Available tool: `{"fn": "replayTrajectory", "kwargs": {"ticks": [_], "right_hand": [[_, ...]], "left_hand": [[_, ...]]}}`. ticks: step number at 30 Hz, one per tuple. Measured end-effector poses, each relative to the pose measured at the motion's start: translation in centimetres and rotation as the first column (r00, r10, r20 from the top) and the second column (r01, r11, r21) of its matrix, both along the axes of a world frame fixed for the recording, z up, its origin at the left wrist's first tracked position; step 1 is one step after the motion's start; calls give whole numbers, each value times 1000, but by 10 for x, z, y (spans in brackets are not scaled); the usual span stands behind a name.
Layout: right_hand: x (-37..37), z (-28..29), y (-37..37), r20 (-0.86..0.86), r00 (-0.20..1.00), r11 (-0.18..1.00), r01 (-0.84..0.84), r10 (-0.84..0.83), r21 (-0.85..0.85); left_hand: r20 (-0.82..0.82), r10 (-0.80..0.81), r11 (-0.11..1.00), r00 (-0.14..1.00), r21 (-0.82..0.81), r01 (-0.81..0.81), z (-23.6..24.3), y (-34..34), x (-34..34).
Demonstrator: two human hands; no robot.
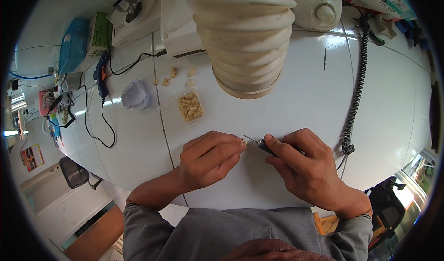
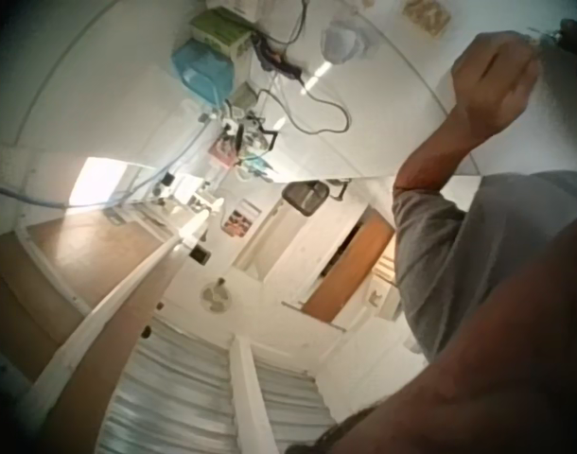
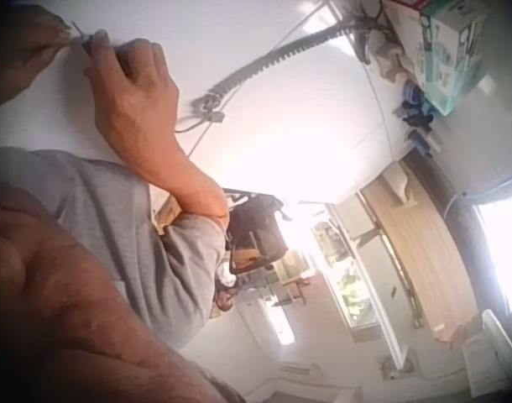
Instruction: The person holds a dental prosthesis and sands its surface using a handheld rotary tool, turning the piece to reach different areas.
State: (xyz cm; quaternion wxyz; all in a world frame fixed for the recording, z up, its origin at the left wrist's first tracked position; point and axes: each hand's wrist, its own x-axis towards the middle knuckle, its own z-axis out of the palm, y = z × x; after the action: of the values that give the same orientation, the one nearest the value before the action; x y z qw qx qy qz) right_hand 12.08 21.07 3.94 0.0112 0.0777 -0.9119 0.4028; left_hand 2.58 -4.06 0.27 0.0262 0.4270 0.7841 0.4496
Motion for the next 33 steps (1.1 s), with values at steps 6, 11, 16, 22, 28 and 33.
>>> {"fn": "replayTrajectory", "kwargs": {"ticks": [6, 11, 16, 22, 28, 33], "right_hand": [[-1, -2, 0, -9, 1000, 1000, -12, 12, 2], [-2, 0, 1, 14, 999, 999, -32, 32, 8], [-2, 1, 1, 24, 999, 999, -40, 40, 14], [-3, 1, 0, 28, 998, 998, -55, 54, 27], [-2, 1, 0, 27, 998, 998, -54, 53, 31], [-3, 2, 1, 35, 997, 997, -65, 64, 38]], "left_hand": [[19, 19, 1000, 1000, 3, -19, 0, 3, 0], [36, 23, 1000, 999, -9, -23, 1, 5, -1], [56, 32, 999, 998, -31, -30, 2, 5, -1], [92, 29, 999, 995, -45, -25, 4, 5, -1], [80, 21, 999, 997, -39, -18, 3, 6, -2], [95, 26, 998, 995, -57, -20, 5, 6, -1]]}}
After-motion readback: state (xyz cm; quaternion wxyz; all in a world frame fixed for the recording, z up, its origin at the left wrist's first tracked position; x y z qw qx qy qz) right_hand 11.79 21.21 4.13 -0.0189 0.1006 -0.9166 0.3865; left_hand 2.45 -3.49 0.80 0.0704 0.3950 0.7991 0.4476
